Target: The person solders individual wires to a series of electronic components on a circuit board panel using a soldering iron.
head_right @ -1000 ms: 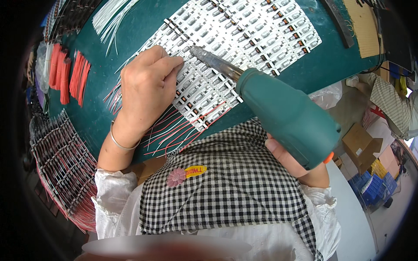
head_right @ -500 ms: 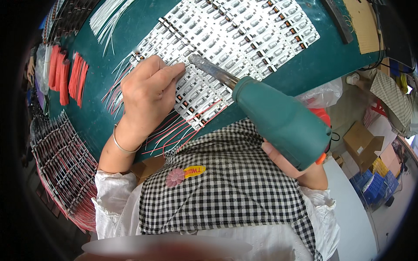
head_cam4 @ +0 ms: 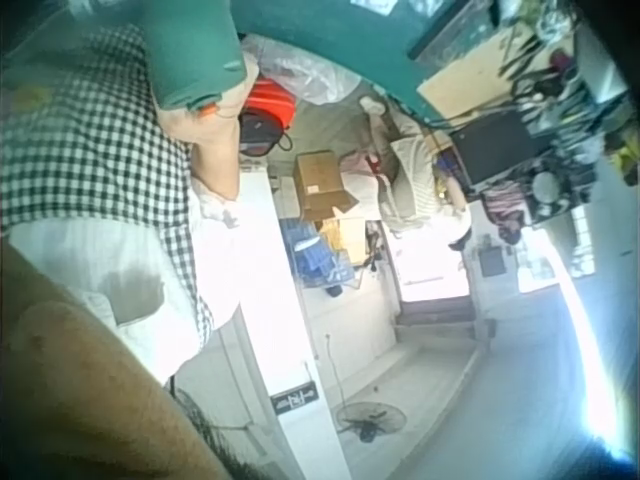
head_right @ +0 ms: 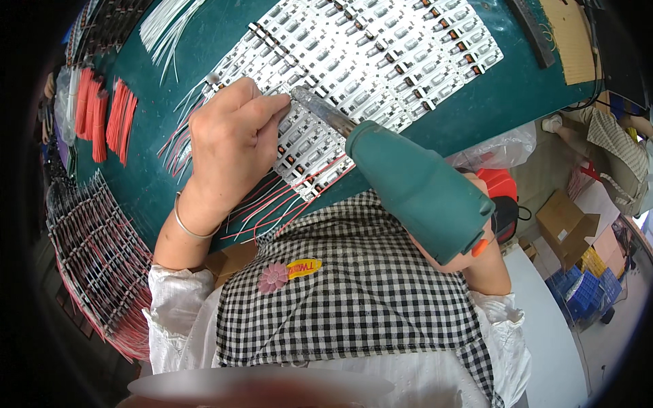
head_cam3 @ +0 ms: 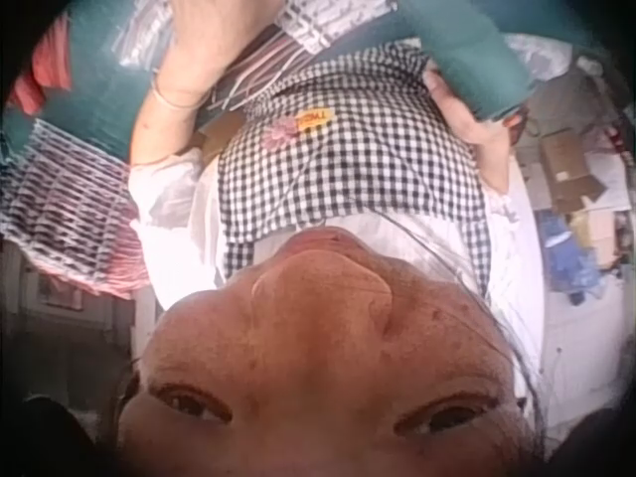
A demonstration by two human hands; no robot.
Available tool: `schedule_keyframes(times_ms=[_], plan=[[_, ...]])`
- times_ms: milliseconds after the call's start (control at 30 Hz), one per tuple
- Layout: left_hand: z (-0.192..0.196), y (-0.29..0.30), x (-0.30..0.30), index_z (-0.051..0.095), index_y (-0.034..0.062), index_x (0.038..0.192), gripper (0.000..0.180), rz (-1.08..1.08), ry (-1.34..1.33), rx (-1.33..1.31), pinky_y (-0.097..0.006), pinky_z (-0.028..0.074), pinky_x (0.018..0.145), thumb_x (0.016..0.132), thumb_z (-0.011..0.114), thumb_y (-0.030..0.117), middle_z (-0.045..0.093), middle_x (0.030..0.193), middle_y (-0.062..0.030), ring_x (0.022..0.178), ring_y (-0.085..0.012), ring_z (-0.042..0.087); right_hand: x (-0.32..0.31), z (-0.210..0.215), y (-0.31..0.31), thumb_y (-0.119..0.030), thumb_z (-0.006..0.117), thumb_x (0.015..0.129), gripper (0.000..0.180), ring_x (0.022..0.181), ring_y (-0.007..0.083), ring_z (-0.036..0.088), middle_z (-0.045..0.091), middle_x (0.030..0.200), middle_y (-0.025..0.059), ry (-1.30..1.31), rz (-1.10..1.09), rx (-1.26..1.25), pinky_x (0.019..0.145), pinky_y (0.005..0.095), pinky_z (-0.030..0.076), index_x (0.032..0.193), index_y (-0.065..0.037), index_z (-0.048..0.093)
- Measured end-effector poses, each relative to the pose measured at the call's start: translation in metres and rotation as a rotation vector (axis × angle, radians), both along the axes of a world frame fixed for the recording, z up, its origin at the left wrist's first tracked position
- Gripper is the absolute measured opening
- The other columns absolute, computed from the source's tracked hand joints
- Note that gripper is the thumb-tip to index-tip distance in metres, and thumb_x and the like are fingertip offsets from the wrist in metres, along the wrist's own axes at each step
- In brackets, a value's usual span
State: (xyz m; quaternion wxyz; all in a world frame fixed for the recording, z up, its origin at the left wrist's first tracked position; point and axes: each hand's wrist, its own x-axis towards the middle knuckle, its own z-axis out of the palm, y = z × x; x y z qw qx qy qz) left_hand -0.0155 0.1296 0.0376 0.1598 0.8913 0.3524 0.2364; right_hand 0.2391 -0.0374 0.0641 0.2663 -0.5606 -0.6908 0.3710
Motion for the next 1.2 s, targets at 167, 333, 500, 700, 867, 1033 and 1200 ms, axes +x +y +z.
schedule_keyframes(times_ms=[167,333,500,700,867,1033,1200], plan=[[0.001,0.000,0.000,0.069,0.0033,0.078,0.011,0.008,0.021,-0.009,-0.034,0.042,0.047,0.068,0.073,-0.002,0.050,0.063,-0.0068,0.053,-0.0237,0.054,-0.001,0.001,0.000,0.000,0.064,0.072,0.024,0.070,0.0170,0.058,0.062,0.086,0.0064,0.021,0.017,0.018,0.066,0.0283,0.048,0.096,-0.001,0.064],[0.002,0.000,0.001,0.070,0.0026,0.077,0.010,0.014,0.039,-0.022,-0.035,0.042,0.048,0.069,0.073,-0.001,0.051,0.063,-0.0069,0.053,-0.0239,0.054,-0.013,0.017,0.001,-0.004,0.071,0.070,0.058,0.061,0.0165,0.055,0.061,0.093,0.0130,0.455,-0.481,-0.319,0.054,0.0251,0.046,0.122,0.010,0.050],[0.003,-0.001,0.001,0.070,0.0024,0.078,0.009,0.024,0.051,-0.010,-0.034,0.042,0.048,0.070,0.073,-0.001,0.053,0.064,-0.0070,0.054,-0.0238,0.055,-0.006,0.013,-0.006,-0.005,0.072,0.069,0.060,0.061,0.0165,0.055,0.060,0.105,0.0149,0.454,-0.438,-0.335,0.054,0.0256,0.046,0.122,0.009,0.050],[-0.004,-0.006,0.001,0.067,0.0029,0.074,0.014,0.050,-0.032,-0.027,-0.038,0.046,0.053,0.063,0.062,-0.004,0.052,0.068,-0.0086,0.063,-0.0269,0.057,-0.006,0.010,-0.012,-0.004,0.072,0.069,0.062,0.062,0.0161,0.055,0.061,0.109,0.0152,0.472,-0.454,-0.284,0.054,0.0256,0.046,0.125,0.009,0.050],[-0.006,-0.002,0.001,0.068,0.0050,0.075,0.017,0.016,-0.138,0.190,-0.036,0.045,0.051,0.061,0.063,-0.004,0.049,0.066,-0.0050,0.062,-0.0226,0.055,0.001,0.010,-0.018,-0.001,0.070,0.070,0.058,0.063,0.0160,0.055,0.063,0.097,0.0134,0.461,-0.397,-0.279,0.057,0.0253,0.045,0.125,0.008,0.052],[-0.004,-0.012,0.000,0.069,0.0055,0.077,0.020,-0.006,-0.082,0.100,-0.034,0.043,0.049,0.059,0.063,-0.002,0.048,0.065,-0.0038,0.062,-0.0206,0.053,0.009,0.005,-0.021,0.001,0.065,0.072,0.055,0.068,0.0139,0.053,0.058,0.077,0.0060,0.351,-0.231,-0.240,0.067,0.0250,0.043,0.126,0.004,0.054],[-0.005,-0.013,0.000,0.070,0.0045,0.078,0.020,0.002,-0.037,0.023,-0.035,0.043,0.048,0.059,0.063,-0.002,0.049,0.067,-0.0048,0.062,-0.0220,0.054,0.007,0.004,-0.022,0.004,0.063,0.070,0.055,0.071,0.0134,0.053,0.058,0.081,0.0058,0.255,-0.196,-0.263,0.069,0.0255,0.043,0.125,0.001,0.055]])
